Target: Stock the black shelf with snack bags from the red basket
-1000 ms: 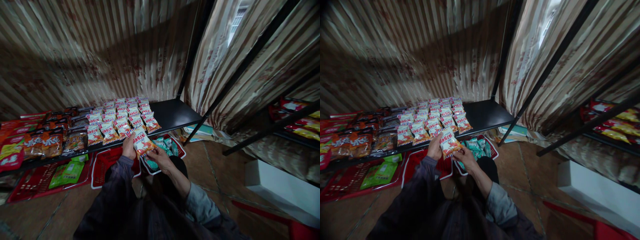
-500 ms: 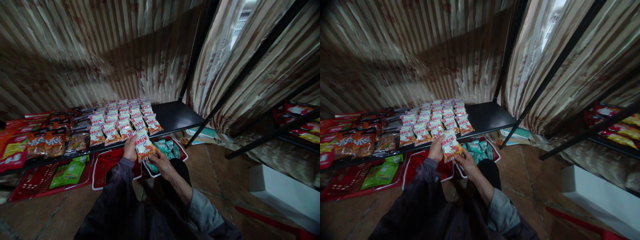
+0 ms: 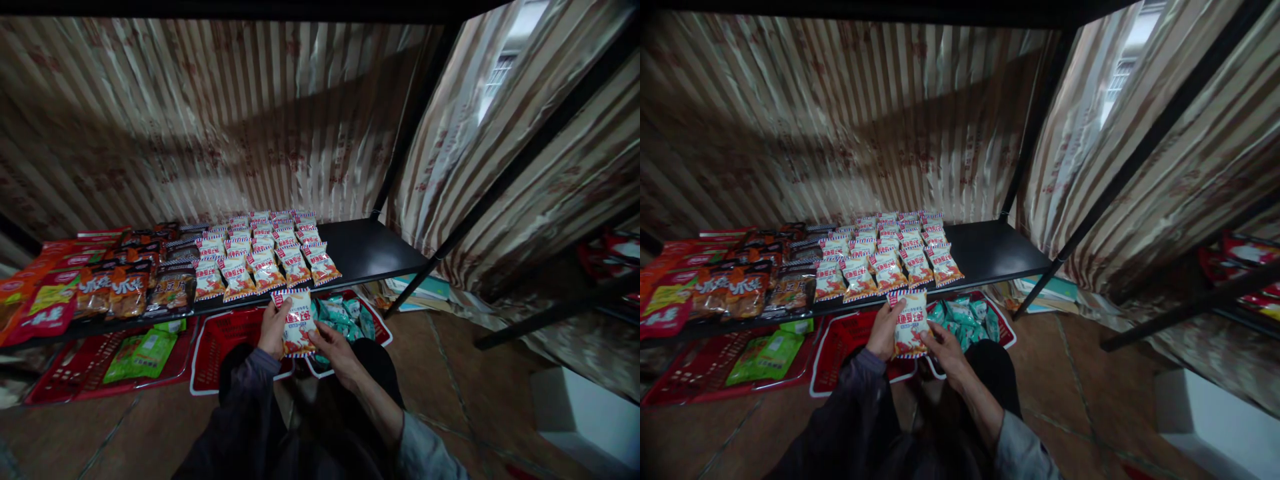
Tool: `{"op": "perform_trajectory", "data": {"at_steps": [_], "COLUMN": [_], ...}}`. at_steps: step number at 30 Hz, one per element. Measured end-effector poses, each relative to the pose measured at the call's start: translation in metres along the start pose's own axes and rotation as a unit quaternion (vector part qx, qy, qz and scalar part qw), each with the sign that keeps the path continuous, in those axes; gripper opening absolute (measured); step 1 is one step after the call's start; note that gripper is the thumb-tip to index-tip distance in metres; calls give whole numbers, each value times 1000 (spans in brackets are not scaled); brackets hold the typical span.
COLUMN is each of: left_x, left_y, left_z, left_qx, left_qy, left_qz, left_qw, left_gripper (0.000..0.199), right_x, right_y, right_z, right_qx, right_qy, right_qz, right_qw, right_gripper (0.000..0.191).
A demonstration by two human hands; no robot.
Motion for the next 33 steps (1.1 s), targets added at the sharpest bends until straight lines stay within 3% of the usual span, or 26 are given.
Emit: {"op": "perform_trajectory", "data": {"at_steps": [7, 14, 28, 33], "left_x": [-5, -17, -22, -26], "left_y": [4, 3, 0, 3], "left_z": [-2, -4, 0, 2], "left_qx": [-73, -111, -84, -95], "left_qy": [-6, -6, 18, 27], "left_qz": [-16, 19, 50, 51], "left_qw": [997, 994, 995, 994], "left_gripper": [49, 56, 57, 51], "right_x": [-1, 0, 9, 16], "right_y": [-7, -11, -18, -27], "right_z": [6, 12, 15, 20], "right_qx": [54, 59, 34, 71], "right_qy": [5, -7, -17, -20], "right_qz": [8, 22, 22, 24], "right_qw": [998, 998, 999, 997], "right_gripper": [50, 45, 49, 47]}}
Point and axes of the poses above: each hand's wrist, its own z-axis towards the middle knuckle, its own y-axis out of the palm, x = y × z, the point moved 10 cm from there along z, towards the middle knuckle, and after that the axes turned 2 degrees about -y, right-handed, at the moved point
